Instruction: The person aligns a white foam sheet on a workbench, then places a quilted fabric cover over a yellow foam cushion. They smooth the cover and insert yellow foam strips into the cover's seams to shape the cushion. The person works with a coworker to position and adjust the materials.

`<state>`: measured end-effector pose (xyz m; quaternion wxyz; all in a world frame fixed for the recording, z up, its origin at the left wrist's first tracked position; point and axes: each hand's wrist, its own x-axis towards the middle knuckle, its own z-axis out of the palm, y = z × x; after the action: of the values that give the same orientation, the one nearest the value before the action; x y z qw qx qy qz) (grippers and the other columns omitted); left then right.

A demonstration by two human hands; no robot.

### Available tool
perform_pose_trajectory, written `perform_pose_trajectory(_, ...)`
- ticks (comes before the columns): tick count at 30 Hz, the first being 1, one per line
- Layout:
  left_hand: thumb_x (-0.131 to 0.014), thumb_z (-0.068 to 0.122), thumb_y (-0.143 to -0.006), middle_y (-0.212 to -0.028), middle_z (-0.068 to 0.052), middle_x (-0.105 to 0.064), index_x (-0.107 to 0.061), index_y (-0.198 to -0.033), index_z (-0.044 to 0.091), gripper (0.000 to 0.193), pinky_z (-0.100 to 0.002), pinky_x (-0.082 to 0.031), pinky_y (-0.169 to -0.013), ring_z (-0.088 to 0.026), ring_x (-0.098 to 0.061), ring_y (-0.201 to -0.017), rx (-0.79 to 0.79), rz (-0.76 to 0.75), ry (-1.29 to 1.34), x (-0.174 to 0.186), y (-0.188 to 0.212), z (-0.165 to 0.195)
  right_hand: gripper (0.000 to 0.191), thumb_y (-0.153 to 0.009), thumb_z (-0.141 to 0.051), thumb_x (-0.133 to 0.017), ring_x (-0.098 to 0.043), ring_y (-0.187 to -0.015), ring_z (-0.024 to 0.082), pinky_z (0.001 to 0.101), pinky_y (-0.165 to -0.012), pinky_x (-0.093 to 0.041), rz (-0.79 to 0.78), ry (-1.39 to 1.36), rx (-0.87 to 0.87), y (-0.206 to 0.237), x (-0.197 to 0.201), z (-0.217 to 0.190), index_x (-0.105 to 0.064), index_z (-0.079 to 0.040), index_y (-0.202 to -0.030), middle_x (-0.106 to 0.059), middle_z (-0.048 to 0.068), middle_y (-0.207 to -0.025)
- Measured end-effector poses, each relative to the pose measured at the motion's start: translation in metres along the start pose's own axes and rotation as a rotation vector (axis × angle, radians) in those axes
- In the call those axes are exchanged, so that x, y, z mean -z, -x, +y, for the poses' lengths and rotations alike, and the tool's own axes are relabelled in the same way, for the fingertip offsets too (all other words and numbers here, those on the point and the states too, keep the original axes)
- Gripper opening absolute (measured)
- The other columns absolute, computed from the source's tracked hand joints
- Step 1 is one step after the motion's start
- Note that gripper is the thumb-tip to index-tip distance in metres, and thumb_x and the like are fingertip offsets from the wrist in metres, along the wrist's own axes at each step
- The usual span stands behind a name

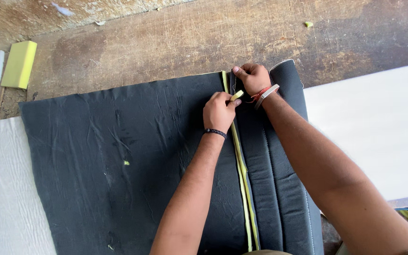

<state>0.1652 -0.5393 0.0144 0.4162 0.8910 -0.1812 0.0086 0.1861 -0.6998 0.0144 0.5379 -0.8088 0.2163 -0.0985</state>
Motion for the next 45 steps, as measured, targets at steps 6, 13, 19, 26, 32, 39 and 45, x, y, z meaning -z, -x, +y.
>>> perform_pose_trajectory(6, -0.072, 0.028, -0.093, -0.089, -0.02, -0.071, -0.069, -0.089, 0.001, 0.027, -0.047, -0.058, -0.074, -0.038, -0.072, -0.082, 0.002, -0.057, -0.272, -0.016, 0.006, -0.005, 0.042, -0.096, -0.048, -0.073, -0.066, -0.066, 0.021, 0.038, -0.065, -0.052, 0.025, 0.232, 0.007, 0.005, -0.004, -0.005, -0.079, -0.006, -0.096, -0.071, 0.013, -0.074)
perform_pose_trajectory(13, -0.07, 0.017, -0.091, -0.094, -0.018, -0.069, -0.069, -0.095, 0.003, 0.015, -0.046, -0.058, -0.076, -0.037, -0.072, -0.084, -0.034, -0.197, -0.298, -0.009, 0.065, 0.0, 0.04, -0.094, -0.051, -0.072, -0.074, -0.08, 0.026, 0.0398, -0.074, -0.055, 0.023, 0.318, -0.026, 0.002, -0.006, -0.008, -0.079, -0.012, -0.101, -0.076, 0.013, -0.085)
perform_pose_trajectory(19, -0.085, 0.029, -0.072, -0.099, -0.016, -0.072, -0.064, -0.114, 0.003, 0.053, -0.044, -0.057, -0.071, -0.035, -0.071, -0.084, 0.009, 0.002, 0.142, 0.011, 0.082, -0.002, 0.039, -0.094, -0.05, -0.072, -0.073, -0.082, 0.03, 0.042, -0.075, -0.054, 0.026, 0.327, 0.04, 0.004, -0.009, -0.002, -0.079, -0.013, -0.1, -0.075, 0.014, -0.085)
perform_pose_trajectory(26, -0.075, 0.036, -0.088, -0.094, -0.009, -0.075, -0.074, -0.105, 0.016, 0.026, -0.044, -0.058, -0.073, -0.032, -0.074, -0.085, 0.1, -0.014, -0.059, -0.002, 0.06, -0.006, 0.039, -0.095, -0.028, -0.075, -0.064, -0.111, 0.037, 0.0461, -0.098, -0.049, 0.233, 0.311, 0.646, 0.052, 0.005, -0.014, -0.07, -0.004, -0.126, -0.071, 0.016, -0.118)
perform_pose_trajectory(32, -0.064, 0.024, -0.089, -0.094, -0.01, -0.074, -0.068, -0.094, 0.011, 0.014, -0.047, -0.058, -0.068, -0.033, -0.073, -0.081, 0.065, -0.032, -0.36, -0.026, 0.051, -0.006, 0.037, -0.094, -0.007, -0.068, -0.061, -0.132, 0.035, 0.0437, -0.114, -0.045, 0.096, 0.2, 0.622, 0.153, 0.015, 0.029, -0.067, -0.004, -0.131, -0.067, 0.017, -0.138)
perform_pose_trajectory(39, -0.061, 0.014, -0.09, -0.09, -0.01, -0.069, -0.066, -0.093, 0.01, 0.007, -0.045, -0.059, -0.066, -0.032, -0.072, -0.075, -0.22, -0.194, -0.491, -0.022, 0.092, -0.022, 0.03, -0.094, 0.0, -0.069, -0.067, -0.127, 0.028, 0.036, -0.109, -0.052, 0.075, 0.05, 0.522, 0.128, 0.002, 0.061, -0.072, -0.006, -0.124, -0.071, 0.013, -0.133)
perform_pose_trajectory(45, -0.064, 0.007, -0.081, -0.086, -0.009, -0.066, -0.066, -0.088, 0.008, 0.008, -0.047, -0.054, -0.07, -0.033, -0.069, -0.078, -0.331, -0.176, -0.289, 0.019, 0.153, -0.027, 0.034, -0.089, -0.006, -0.076, -0.066, -0.124, 0.026, 0.0357, -0.105, -0.05, -0.032, 0.017, 0.349, 0.116, -0.004, 0.046, -0.072, -0.008, -0.122, -0.069, 0.012, -0.135)
